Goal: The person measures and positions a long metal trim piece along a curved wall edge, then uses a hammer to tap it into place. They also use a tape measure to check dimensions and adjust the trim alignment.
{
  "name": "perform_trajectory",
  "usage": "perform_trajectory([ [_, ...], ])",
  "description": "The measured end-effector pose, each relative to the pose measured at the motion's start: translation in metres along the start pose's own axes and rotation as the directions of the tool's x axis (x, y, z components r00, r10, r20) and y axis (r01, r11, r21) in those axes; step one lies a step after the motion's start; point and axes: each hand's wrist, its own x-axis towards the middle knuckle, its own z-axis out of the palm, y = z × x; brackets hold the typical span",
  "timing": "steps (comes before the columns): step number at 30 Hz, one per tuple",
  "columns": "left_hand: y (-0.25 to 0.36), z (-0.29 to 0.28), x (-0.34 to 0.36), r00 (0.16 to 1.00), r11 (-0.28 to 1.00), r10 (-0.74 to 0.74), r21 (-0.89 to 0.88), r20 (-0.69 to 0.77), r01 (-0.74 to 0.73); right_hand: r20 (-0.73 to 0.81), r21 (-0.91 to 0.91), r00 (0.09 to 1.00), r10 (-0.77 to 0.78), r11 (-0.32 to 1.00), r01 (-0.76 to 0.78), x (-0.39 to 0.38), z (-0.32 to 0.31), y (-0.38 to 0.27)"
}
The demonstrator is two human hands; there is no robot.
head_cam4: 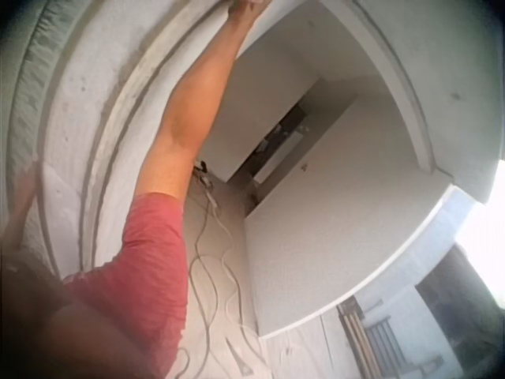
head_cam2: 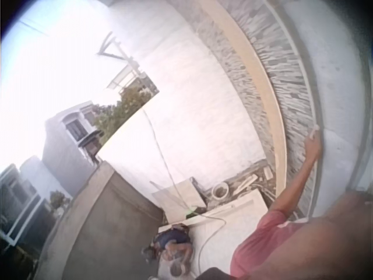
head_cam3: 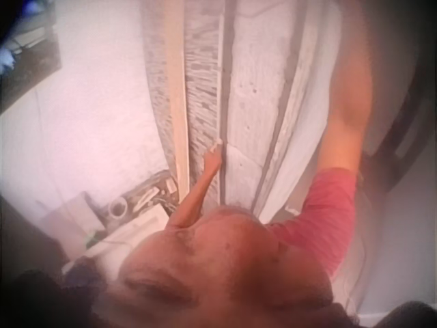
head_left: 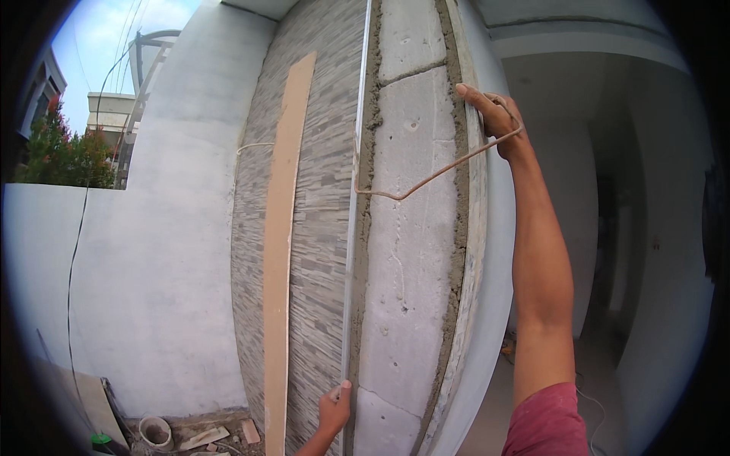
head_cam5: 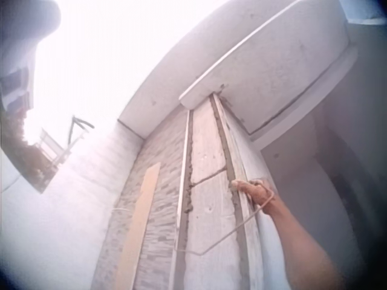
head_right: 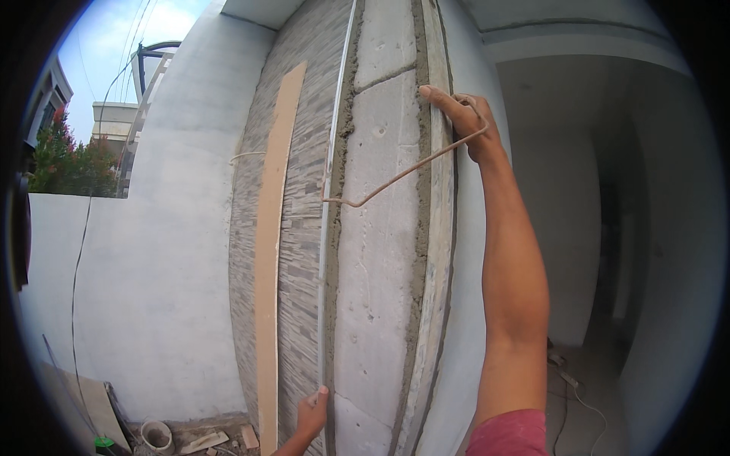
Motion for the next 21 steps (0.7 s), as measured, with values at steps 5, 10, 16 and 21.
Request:
perform_trajectory([
  [5,0.0057,-0.0021,-0.0027,1.000,0.998,0.009,0.058,0.003,-0.009,0.007,0.136,1.000,-0.010,0.991,0.009,0.0046,0.0012,0.0094],
  [10,0.0057,-0.0008,-0.0030,1.000,1.000,0.015,0.011,-0.004,-0.015,0.049,0.160,0.998,0.028,0.986,-0.035,0.0034,-0.0016,0.0026],
  [16,0.0086,0.0023,-0.0051,0.998,1.000,0.024,-0.001,-0.050,-0.024,0.047,0.126,0.999,-0.009,0.992,0.003,0.0045,-0.0023,0.0020],
  [21,0.0004,-0.0033,0.0000,1.000,0.998,-0.018,0.054,-0.012,0.019,0.049,0.144,0.999,-0.009,0.990,0.002,0.0068,-0.0015,0.0051],
])
